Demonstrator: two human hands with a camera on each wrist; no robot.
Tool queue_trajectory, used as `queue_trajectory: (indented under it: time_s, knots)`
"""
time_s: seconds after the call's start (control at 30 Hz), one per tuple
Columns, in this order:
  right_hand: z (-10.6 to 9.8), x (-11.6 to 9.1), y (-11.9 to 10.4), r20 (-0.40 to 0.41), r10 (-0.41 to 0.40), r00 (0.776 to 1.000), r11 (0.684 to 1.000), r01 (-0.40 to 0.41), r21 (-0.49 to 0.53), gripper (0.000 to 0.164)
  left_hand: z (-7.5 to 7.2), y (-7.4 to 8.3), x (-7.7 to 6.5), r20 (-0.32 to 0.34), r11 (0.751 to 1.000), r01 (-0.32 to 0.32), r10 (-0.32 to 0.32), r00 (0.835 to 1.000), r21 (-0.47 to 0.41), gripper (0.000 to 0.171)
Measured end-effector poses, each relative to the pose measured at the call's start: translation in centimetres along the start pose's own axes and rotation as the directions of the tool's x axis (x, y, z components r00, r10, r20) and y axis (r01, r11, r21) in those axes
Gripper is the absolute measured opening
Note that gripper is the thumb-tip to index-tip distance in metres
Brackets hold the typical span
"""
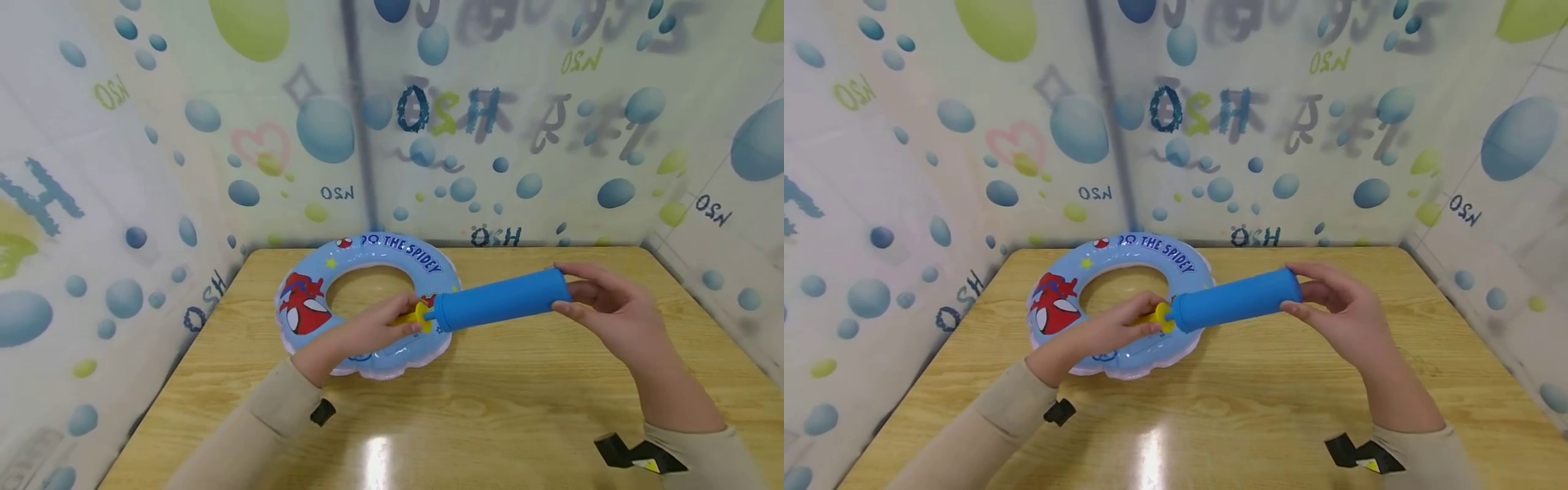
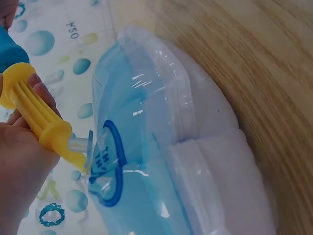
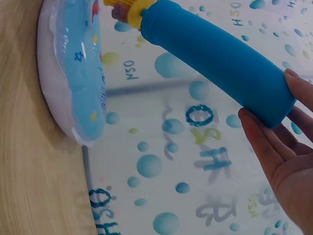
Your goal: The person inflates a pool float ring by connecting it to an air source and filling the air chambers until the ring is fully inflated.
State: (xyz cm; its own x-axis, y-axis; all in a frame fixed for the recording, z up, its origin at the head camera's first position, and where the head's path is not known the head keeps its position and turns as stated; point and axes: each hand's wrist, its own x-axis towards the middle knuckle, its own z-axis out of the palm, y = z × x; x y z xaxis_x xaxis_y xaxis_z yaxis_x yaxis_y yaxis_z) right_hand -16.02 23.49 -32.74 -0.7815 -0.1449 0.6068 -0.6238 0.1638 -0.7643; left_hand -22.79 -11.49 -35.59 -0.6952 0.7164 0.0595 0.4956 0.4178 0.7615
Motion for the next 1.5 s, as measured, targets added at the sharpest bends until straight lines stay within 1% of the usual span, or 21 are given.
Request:
queue_trajectory:
  time_s: [0.07,0.17,0.3,0.33,0.37,0.4,0.47,0.57,0.67,0.7,0.73,0.8,0.87,0.93,0.97,1.03,1.07,1.1,1.2,1.37,1.5]
  knots:
    - [-0.9,-0.2,-0.3,-0.034,0.017,0.999,1.000,-0.016,0.024,0.046,-0.2,0.1,-0.1,0.004,1.000,0.015,-0.015,1.000,0.011,0.035]
    - [-2.3,-0.5,-0.6,-0.050,0.011,0.999,0.998,-0.008,0.070,0.047,-0.4,0.0,-0.3,0.010,0.999,0.028,-0.029,1.000,0.033,0.035]
    - [-4.2,-1.1,-0.8,-0.073,-0.001,0.997,1.000,0.000,-0.011,0.048,-0.7,-0.2,-0.5,0.021,0.996,0.050,-0.052,0.998,0.074,0.035]
    - [-4.6,-1.3,-0.9,-0.090,0.009,0.996,0.999,-0.013,-0.043,0.048,-0.7,-0.2,-0.5,0.021,0.995,0.059,-0.061,0.998,0.086,0.036]
    - [-5.0,-1.4,-1.0,-0.112,0.021,0.993,0.995,-0.032,-0.097,0.047,-0.8,-0.3,-0.6,0.022,0.993,0.070,-0.072,0.997,0.098,0.037]
    - [-5.4,-1.6,-1.0,-0.133,0.027,0.991,0.991,-0.044,-0.123,0.047,-0.9,-0.3,-0.7,0.024,0.991,0.077,-0.080,0.996,0.106,0.038]
    - [-6.2,-1.7,-1.1,-0.170,0.033,0.985,0.991,-0.054,-0.119,0.046,-1.0,-0.4,-0.8,0.025,0.988,0.094,-0.097,0.995,0.122,0.039]
    - [-7.0,-1.9,-1.1,-0.222,0.007,0.975,0.995,-0.030,-0.100,0.044,-1.0,-0.3,-0.8,0.030,0.989,0.100,-0.104,0.994,0.107,0.037]
    - [-7.6,-2.0,-1.2,-0.237,-0.028,0.971,0.999,0.022,-0.028,0.043,-1.0,-0.3,-0.7,0.036,0.993,0.096,-0.099,0.994,0.065,0.037]
    - [-7.7,-2.0,-1.2,-0.243,-0.034,0.970,0.999,0.029,-0.022,0.042,-0.9,-0.2,-0.7,0.034,0.995,0.092,-0.094,0.995,0.047,0.037]
    - [-7.8,-2.0,-1.3,-0.241,-0.036,0.970,0.999,0.033,-0.016,0.043,-0.9,-0.1,-0.6,0.028,0.996,0.086,-0.086,0.996,0.030,0.036]
    - [-7.8,-2.2,-1.4,-0.227,-0.036,0.973,0.998,0.022,-0.063,0.044,-0.7,0.0,-0.4,0.004,0.997,0.075,-0.075,0.997,0.020,0.035]
    - [-7.6,-2.3,-1.5,-0.215,-0.008,0.977,0.988,-0.025,-0.150,0.046,-0.7,0.1,-0.3,-0.024,0.998,0.056,-0.055,0.998,0.025,0.032]
    - [-7.1,-2.3,-1.5,-0.191,0.047,0.981,0.966,-0.094,-0.241,0.049,-0.6,0.1,-0.1,-0.051,0.999,0.035,-0.033,0.998,0.032,0.030]
    - [-6.8,-2.3,-1.5,-0.176,0.077,0.981,0.949,-0.126,-0.289,0.050,-0.6,0.1,0.0,-0.057,0.999,0.030,-0.028,0.998,0.034,0.030]
    - [-5.8,-2.2,-1.5,-0.141,0.140,0.980,0.932,-0.178,-0.316,0.051,-0.5,0.0,0.1,-0.058,0.999,0.019,-0.017,0.998,0.036,0.029]
    - [-5.3,-2.0,-1.5,-0.117,0.164,0.979,0.935,-0.192,-0.299,0.052,-0.5,0.0,0.1,-0.059,0.999,0.018,-0.015,0.998,0.037,0.028]
    - [-4.8,-1.8,-1.4,-0.093,0.177,0.980,0.932,-0.197,-0.304,0.052,-0.5,0.0,0.1,-0.060,0.999,0.019,-0.017,0.998,0.036,0.028]
    - [-3.1,-1.1,-1.2,-0.043,0.200,0.979,0.936,-0.204,-0.287,0.050,-0.4,0.0,0.1,-0.067,0.999,0.024,-0.021,0.998,0.041,0.029]
    - [-0.6,-0.5,-0.3,0.023,0.227,0.974,0.936,-0.212,-0.280,0.047,-0.1,0.0,0.3,-0.069,0.999,0.041,-0.040,0.997,0.027,0.031]
    - [1.0,-0.1,0.1,0.065,0.235,0.970,0.943,-0.211,-0.259,0.044,0.2,0.0,0.6,-0.061,0.999,0.032,-0.030,0.998,0.023,0.035]
